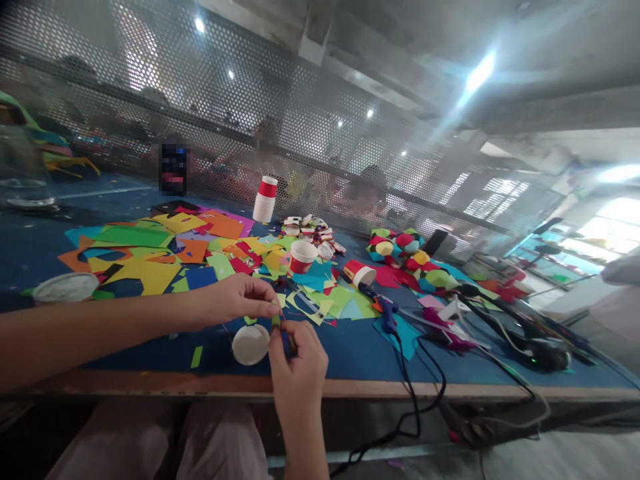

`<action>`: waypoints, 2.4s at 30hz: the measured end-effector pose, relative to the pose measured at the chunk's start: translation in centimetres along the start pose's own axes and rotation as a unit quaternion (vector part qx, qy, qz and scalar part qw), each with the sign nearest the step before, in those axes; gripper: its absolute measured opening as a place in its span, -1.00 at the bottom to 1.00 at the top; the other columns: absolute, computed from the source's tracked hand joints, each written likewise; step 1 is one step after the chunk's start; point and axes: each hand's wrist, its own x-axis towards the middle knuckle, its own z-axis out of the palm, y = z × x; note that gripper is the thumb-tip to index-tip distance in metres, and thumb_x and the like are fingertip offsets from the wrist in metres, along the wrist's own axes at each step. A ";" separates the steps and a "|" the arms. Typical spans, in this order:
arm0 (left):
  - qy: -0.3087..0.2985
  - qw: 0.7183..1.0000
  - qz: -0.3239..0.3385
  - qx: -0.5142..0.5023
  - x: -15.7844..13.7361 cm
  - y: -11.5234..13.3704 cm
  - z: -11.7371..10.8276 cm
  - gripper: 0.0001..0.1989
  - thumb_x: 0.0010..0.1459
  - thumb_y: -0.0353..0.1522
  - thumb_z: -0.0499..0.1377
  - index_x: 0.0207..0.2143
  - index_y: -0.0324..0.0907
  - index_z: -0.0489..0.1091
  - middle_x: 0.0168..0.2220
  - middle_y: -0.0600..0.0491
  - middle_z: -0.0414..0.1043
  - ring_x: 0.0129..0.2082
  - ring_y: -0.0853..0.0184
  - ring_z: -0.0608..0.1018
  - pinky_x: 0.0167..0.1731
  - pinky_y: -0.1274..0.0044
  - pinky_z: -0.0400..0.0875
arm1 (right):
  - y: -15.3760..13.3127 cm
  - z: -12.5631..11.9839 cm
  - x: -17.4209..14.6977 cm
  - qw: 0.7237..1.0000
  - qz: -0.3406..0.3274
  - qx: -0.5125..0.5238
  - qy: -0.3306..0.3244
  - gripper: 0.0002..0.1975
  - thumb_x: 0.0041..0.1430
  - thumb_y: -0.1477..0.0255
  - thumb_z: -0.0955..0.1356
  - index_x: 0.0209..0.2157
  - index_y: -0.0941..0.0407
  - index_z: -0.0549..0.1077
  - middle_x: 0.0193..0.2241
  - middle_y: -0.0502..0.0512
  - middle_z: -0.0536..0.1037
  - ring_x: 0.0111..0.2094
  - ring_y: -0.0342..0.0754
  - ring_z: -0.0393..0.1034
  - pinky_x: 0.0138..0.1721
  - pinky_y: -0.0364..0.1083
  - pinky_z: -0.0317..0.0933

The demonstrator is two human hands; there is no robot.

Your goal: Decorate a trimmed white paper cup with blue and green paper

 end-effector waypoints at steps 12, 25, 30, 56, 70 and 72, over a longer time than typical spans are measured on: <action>-0.037 0.992 -0.041 -0.117 -2.3 2.5 0.1 -0.76 0.04 -0.20 0.35 -0.37 -0.18 0.49 -0.47 0.12 0.49 -0.44 0.39 0.49 -0.40 0.56 0.28 | -0.6 -0.2 -1.4 0.992 -0.054 0.101 -0.044 -0.74 0.36 0.31 0.32 -0.42 0.06 0.47 -0.53 -0.07 0.33 -0.51 -0.13 0.23 -0.49 -0.14 0.13; 0.003 0.998 -0.066 0.022 -1.3 1.8 -4.4 -0.91 0.23 -0.42 0.33 -0.31 -0.24 0.48 -0.34 0.12 0.50 -0.31 0.32 0.55 -0.18 0.40 0.48 | 2.9 -2.1 0.0 0.974 0.084 -0.196 -0.076 -0.73 0.08 0.29 0.49 -0.23 0.15 0.70 -0.34 0.26 0.60 -0.17 0.34 0.37 -0.11 0.18 0.10; -0.019 0.996 -0.072 0.057 -1.1 1.3 -4.4 -0.91 0.29 -0.40 0.31 -0.26 -0.25 0.47 -0.30 0.10 0.50 -0.29 0.32 0.57 -0.19 0.40 0.53 | 2.2 -1.8 0.4 0.961 0.106 -0.220 -0.129 -0.87 0.12 0.39 0.45 -0.31 0.10 0.67 -0.30 0.19 0.64 -0.12 0.31 0.42 -0.11 0.14 0.10; -0.054 0.987 -0.070 0.134 -0.7 -0.1 -4.1 -0.80 0.35 -0.31 0.28 -0.07 -0.24 0.48 -0.09 -0.01 0.54 -0.14 0.24 0.61 -0.11 0.31 0.58 | 2.2 -2.4 1.0 0.974 0.140 -0.116 -0.132 -0.74 -0.06 0.22 0.31 -0.38 0.07 0.49 -0.43 0.09 0.45 -0.36 0.10 0.30 -0.27 0.03 0.17; -0.084 0.987 -0.054 0.127 -0.6 -0.9 -4.3 -0.81 0.33 -0.31 0.29 -0.09 -0.24 0.48 -0.13 0.01 0.54 -0.17 0.25 0.60 -0.11 0.32 0.56 | 2.6 -3.2 0.3 0.978 0.133 -0.134 -0.092 -0.77 0.05 0.19 0.33 -0.46 0.05 0.49 -0.46 0.11 0.52 -0.37 0.09 0.34 -0.28 0.02 0.18; -0.087 0.986 -0.054 0.131 -0.6 -0.8 -4.4 -0.81 0.33 -0.31 0.29 -0.09 -0.24 0.48 -0.13 0.01 0.54 -0.17 0.25 0.60 -0.11 0.31 0.56 | 2.9 -3.3 0.3 0.977 0.130 -0.147 -0.080 -0.73 0.06 0.17 0.35 -0.36 0.07 0.55 -0.36 0.17 0.59 -0.29 0.14 0.39 -0.21 0.06 0.21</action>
